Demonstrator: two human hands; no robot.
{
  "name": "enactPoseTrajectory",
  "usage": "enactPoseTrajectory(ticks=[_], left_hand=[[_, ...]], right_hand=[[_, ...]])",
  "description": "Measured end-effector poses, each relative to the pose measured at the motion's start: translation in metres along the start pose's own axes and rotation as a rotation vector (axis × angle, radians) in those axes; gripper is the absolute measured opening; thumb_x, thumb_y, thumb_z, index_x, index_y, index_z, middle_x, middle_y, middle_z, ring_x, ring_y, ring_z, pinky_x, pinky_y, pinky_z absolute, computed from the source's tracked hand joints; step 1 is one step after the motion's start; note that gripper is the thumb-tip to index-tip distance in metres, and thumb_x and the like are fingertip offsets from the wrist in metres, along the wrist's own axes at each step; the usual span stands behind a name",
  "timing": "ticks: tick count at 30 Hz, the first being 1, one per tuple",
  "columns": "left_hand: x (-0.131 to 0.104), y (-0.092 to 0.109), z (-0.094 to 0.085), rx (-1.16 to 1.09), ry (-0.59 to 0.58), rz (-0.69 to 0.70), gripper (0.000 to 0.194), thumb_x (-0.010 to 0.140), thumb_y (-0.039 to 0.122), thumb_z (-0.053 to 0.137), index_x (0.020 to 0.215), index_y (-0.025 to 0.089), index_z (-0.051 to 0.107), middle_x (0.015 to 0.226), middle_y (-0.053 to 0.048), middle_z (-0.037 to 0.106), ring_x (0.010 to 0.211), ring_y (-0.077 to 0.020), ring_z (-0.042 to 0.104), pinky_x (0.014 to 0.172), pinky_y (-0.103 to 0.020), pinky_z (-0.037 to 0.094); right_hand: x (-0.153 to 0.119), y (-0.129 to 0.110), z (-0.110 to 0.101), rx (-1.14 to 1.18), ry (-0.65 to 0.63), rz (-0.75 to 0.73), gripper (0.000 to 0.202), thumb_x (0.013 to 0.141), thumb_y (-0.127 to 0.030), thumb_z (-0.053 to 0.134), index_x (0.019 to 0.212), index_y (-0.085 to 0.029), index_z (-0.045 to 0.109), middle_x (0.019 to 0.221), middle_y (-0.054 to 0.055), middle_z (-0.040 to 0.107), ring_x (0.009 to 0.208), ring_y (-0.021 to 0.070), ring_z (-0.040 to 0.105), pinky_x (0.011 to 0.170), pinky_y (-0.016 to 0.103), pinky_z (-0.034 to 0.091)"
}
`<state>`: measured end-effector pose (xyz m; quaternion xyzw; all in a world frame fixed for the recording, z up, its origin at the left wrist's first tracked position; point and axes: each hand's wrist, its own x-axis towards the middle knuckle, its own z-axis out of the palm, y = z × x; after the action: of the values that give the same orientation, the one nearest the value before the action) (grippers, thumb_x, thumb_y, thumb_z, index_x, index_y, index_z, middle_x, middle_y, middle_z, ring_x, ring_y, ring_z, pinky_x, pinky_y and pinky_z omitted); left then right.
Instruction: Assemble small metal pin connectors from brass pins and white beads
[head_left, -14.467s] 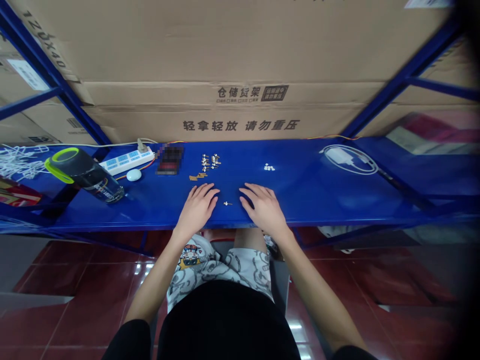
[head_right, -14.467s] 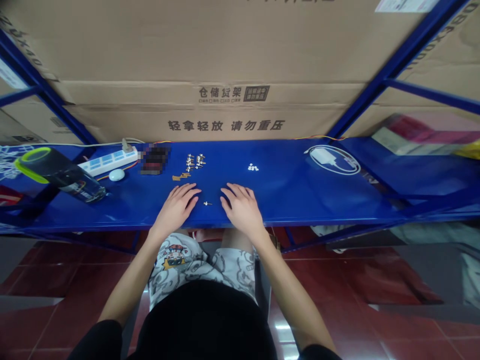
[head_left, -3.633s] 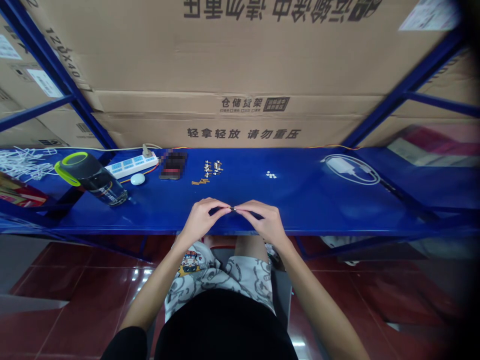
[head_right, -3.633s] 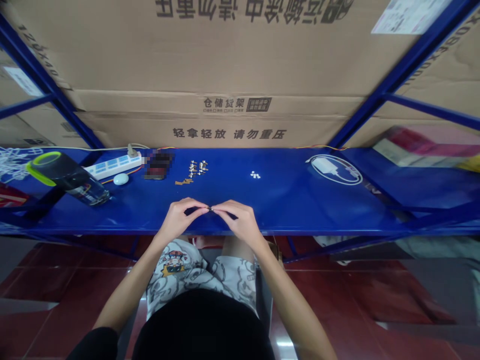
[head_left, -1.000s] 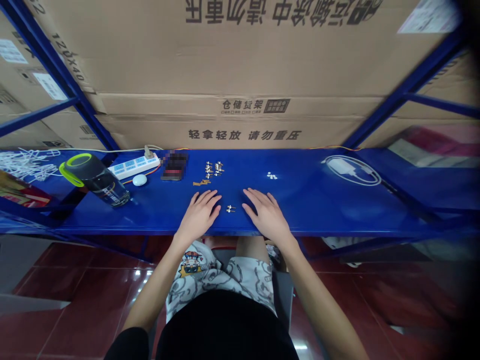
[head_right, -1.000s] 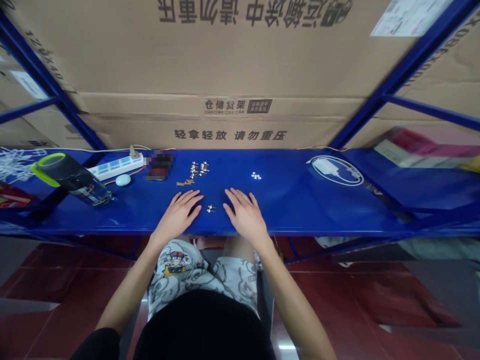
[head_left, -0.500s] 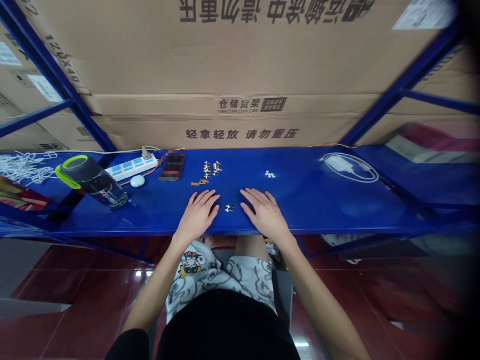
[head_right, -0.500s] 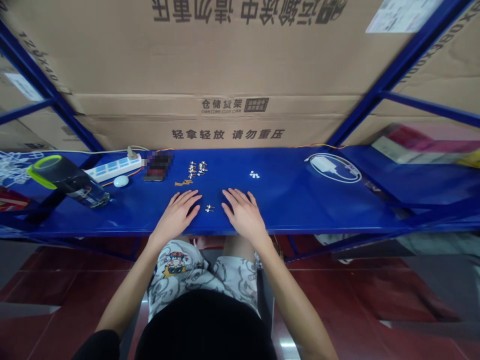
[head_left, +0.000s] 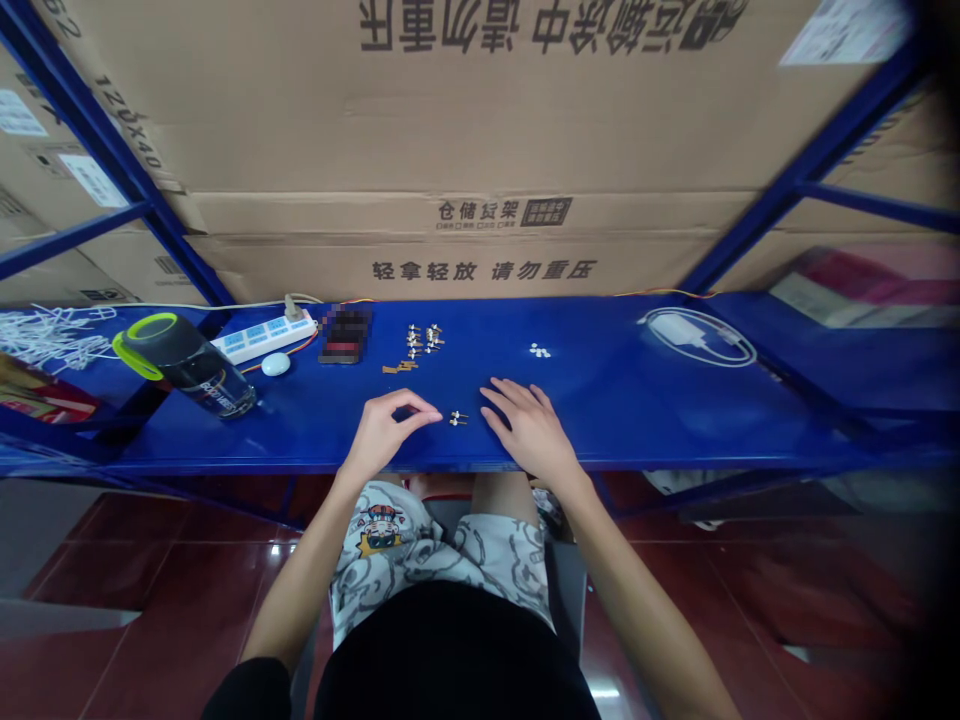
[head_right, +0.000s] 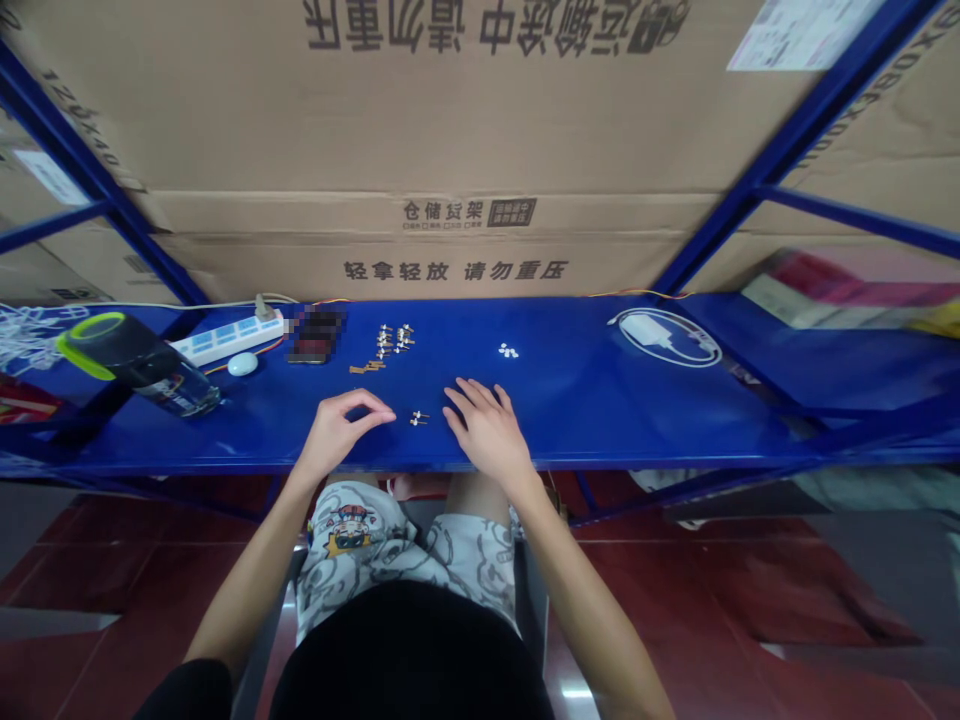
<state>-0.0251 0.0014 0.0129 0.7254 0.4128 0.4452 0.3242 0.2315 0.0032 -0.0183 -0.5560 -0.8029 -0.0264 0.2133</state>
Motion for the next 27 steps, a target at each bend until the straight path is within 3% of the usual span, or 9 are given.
enactPoseTrajectory(ticks=[4,7,12,14,16,18,20,23,27], left_hand=[[-0.004,0.008,-0.008,-0.276,-0.385,-0.019,0.041,0.085,0.051,0.075,0.062,0.018,0.070,0.073,-0.006,0.073,0.070,-0.0193,0.068,0.071,-0.032,0.054],[-0.006,0.014,-0.006,-0.291,-0.520,-0.018,0.053,0.094,0.049,0.064,0.051,0.018,0.064,0.067,-0.007,0.070,0.068,-0.0174,0.067,0.070,-0.030,0.053],[-0.004,0.018,0.002,-0.163,-0.382,-0.038,0.023,0.093,0.042,0.068,0.100,0.021,0.076,0.094,-0.005,0.077,0.088,-0.0188,0.071,0.088,-0.034,0.056],[-0.001,0.015,0.001,-0.087,-0.286,0.005,0.022,0.092,0.042,0.069,0.095,0.021,0.076,0.097,-0.005,0.077,0.091,-0.0204,0.071,0.090,-0.036,0.056],[0.001,0.008,-0.005,0.040,-0.206,0.062,0.028,0.100,0.041,0.057,0.094,0.022,0.077,0.105,-0.006,0.077,0.103,-0.0217,0.070,0.100,-0.039,0.053],[0.004,-0.003,-0.012,0.251,-0.136,0.094,0.037,0.107,0.036,0.040,0.113,0.026,0.075,0.132,-0.004,0.069,0.128,-0.0219,0.060,0.115,-0.044,0.042],[0.006,-0.016,-0.018,0.519,-0.048,0.029,0.042,0.108,0.033,0.031,0.138,0.026,0.060,0.152,-0.004,0.053,0.145,-0.0251,0.042,0.121,-0.053,0.032],[0.007,-0.031,-0.018,0.749,-0.042,-0.054,0.050,0.106,0.033,0.037,0.154,0.021,0.041,0.162,-0.009,0.038,0.153,-0.0304,0.028,0.123,-0.061,0.024],[0.005,-0.038,-0.012,0.833,-0.090,-0.039,0.047,0.105,0.030,0.037,0.150,0.023,0.045,0.158,-0.009,0.045,0.151,-0.0310,0.034,0.122,-0.063,0.023]], right_hand=[[0.000,0.000,-0.001,0.002,-0.002,0.000,0.042,0.104,-0.038,0.040,0.136,-0.023,0.062,0.148,0.009,0.057,0.139,0.0277,0.051,0.117,0.056,0.034],[0.000,0.000,-0.001,0.000,-0.003,0.000,0.042,0.104,-0.038,0.040,0.136,-0.023,0.062,0.148,0.009,0.057,0.139,0.0281,0.051,0.117,0.056,0.034],[0.000,0.000,0.000,0.000,0.005,-0.010,0.041,0.104,-0.038,0.040,0.136,-0.024,0.062,0.148,0.010,0.058,0.138,0.0284,0.052,0.116,0.057,0.035],[0.000,0.000,-0.001,0.000,0.008,-0.006,0.041,0.104,-0.037,0.041,0.136,-0.023,0.062,0.147,0.010,0.058,0.138,0.0286,0.052,0.116,0.057,0.035],[0.000,-0.001,-0.001,0.000,0.006,-0.004,0.041,0.104,-0.037,0.041,0.136,-0.023,0.063,0.147,0.010,0.058,0.138,0.0284,0.052,0.117,0.057,0.034],[0.000,-0.002,-0.002,0.001,0.000,-0.001,0.041,0.104,-0.037,0.041,0.135,-0.022,0.063,0.147,0.010,0.058,0.139,0.0280,0.051,0.117,0.056,0.034],[0.000,-0.002,-0.003,0.003,-0.010,0.002,0.041,0.104,-0.037,0.040,0.136,-0.022,0.063,0.148,0.010,0.058,0.139,0.0278,0.051,0.118,0.056,0.033],[0.000,-0.002,-0.004,0.008,-0.014,0.005,0.042,0.104,-0.038,0.040,0.136,-0.023,0.062,0.148,0.010,0.057,0.139,0.0277,0.051,0.118,0.056,0.033],[0.000,-0.002,-0.003,0.011,-0.004,0.004,0.041,0.104,-0.037,0.040,0.136,-0.023,0.063,0.148,0.010,0.057,0.139,0.0277,0.051,0.118,0.056,0.033]])
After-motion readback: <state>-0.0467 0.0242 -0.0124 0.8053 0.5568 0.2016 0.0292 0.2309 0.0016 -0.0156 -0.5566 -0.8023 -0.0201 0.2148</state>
